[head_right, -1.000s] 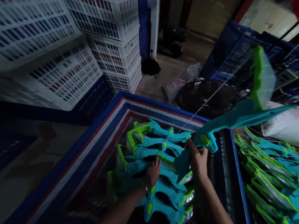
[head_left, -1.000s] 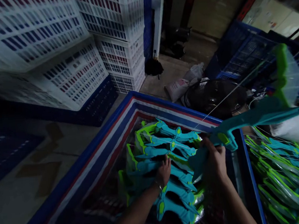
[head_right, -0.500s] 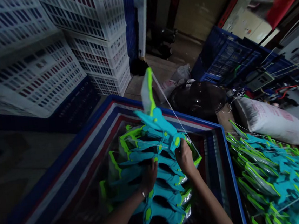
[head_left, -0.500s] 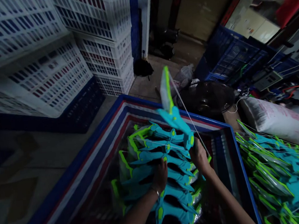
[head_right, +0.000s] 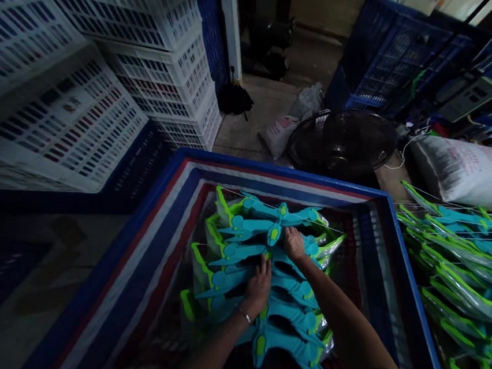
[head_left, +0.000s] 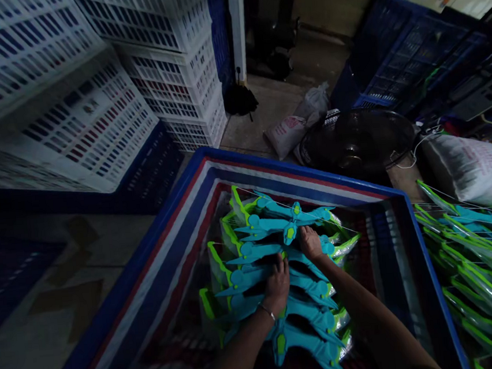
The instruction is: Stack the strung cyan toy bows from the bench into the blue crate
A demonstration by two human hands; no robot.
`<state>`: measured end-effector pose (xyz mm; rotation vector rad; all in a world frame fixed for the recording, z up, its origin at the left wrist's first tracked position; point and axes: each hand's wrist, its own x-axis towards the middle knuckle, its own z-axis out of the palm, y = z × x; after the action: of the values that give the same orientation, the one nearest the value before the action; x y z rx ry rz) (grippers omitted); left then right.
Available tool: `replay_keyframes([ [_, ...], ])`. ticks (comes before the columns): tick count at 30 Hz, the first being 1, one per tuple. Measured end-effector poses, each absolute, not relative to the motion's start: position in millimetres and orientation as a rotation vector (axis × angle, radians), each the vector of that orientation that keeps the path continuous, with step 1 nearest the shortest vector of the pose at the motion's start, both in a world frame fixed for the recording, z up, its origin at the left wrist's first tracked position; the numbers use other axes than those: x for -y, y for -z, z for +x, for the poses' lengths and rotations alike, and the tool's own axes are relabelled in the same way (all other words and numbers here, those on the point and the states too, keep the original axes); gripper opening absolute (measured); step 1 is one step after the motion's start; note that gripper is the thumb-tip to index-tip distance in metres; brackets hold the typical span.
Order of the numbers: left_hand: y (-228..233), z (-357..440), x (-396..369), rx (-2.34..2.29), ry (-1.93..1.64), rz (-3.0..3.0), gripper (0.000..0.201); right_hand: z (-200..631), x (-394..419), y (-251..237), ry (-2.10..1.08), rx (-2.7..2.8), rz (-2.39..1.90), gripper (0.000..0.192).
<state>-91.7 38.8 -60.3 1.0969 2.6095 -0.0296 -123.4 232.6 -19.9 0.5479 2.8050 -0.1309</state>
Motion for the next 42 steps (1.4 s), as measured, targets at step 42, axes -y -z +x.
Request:
replay_keyframes([
  [42,25.6,-153.6,-68.2,-2.521,-0.398,1.104,0.069,-131.0,-220.1,49.2,-0.012,-2.756,0.557,0.034],
])
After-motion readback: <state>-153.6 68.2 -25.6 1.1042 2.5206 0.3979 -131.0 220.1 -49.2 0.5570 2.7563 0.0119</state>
